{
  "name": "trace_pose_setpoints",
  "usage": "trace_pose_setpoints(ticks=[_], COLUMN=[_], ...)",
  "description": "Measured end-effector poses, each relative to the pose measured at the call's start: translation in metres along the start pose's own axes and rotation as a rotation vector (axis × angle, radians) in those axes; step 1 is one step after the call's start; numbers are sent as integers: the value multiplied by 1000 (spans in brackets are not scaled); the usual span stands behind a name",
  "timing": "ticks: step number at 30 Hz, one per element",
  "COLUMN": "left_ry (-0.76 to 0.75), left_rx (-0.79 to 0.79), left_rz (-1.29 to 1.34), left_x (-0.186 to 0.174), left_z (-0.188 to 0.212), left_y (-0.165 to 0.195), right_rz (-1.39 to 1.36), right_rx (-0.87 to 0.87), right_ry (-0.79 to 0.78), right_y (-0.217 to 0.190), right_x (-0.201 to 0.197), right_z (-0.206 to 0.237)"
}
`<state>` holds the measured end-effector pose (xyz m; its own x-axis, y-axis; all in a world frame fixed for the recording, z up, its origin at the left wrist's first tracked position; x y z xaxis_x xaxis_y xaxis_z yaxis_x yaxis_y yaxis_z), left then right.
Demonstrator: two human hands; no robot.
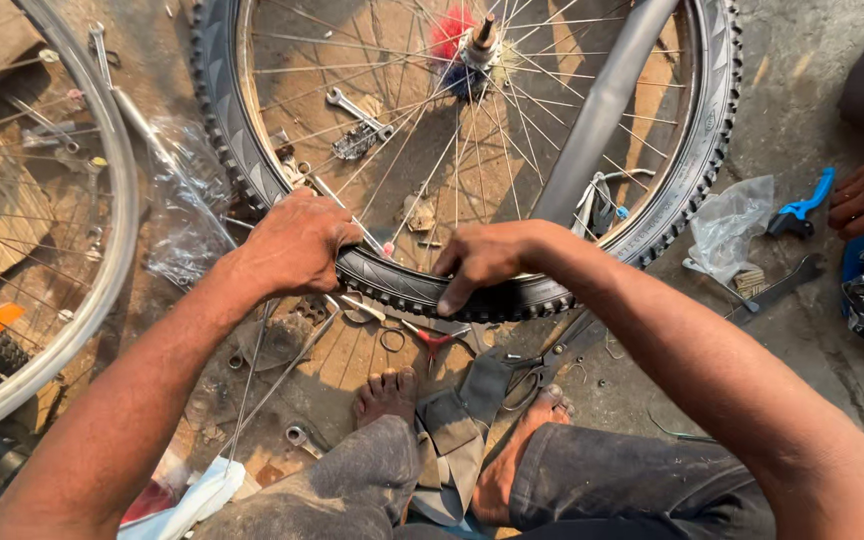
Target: The person removes the old inner tube from a bicycle wheel, unpacks a new inner tube, and begins installing it into the tire. The person works on the ground with various tools and bicycle parts scattered around.
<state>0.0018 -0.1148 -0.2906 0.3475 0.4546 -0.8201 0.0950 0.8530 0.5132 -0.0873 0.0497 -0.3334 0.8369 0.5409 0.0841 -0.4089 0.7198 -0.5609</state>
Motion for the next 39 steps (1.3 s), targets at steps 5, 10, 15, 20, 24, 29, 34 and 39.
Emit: trace_pose_setpoints(ticks=[5, 10, 15, 20, 24, 29, 34, 39], left_ry=[227, 29, -85, -481, 187, 177, 323, 417], left_rx=[146, 47, -123, -249, -43, -72, -13, 100], left_rz=[-158, -220, -363, 65, 159, 40, 101, -26], left_x=[30, 84, 100, 145, 105, 75, 39, 20], left_z=[16, 16, -6, -16, -16, 4, 14, 33], left_y=[3, 2, 7, 29, 52, 20, 24, 42], right_rz=[263, 291, 333, 361, 171, 580, 793, 674], right_rx=[92, 174, 231, 137, -78, -354, -492, -482], right_ry=[233, 468, 560, 729, 751, 1070, 1159, 991], right_y=[-11, 10, 20, 21, 29, 14, -7, -25], right_x=[21, 39, 39, 39, 48, 36, 10, -18], right_z=[-35, -53, -73, -77, -62, 3, 42, 36])
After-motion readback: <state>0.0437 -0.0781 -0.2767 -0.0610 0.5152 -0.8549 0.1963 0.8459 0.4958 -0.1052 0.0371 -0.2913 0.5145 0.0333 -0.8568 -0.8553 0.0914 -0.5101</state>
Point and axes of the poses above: each hand's wrist, its own z-axis away from the middle knuckle, its own x-axis out of the palm, y = z × x, the point moved 8 cm from there along -z, towards the middle knuckle, and after that the axes turned 7 degrees about x, right-handed, at the moved point
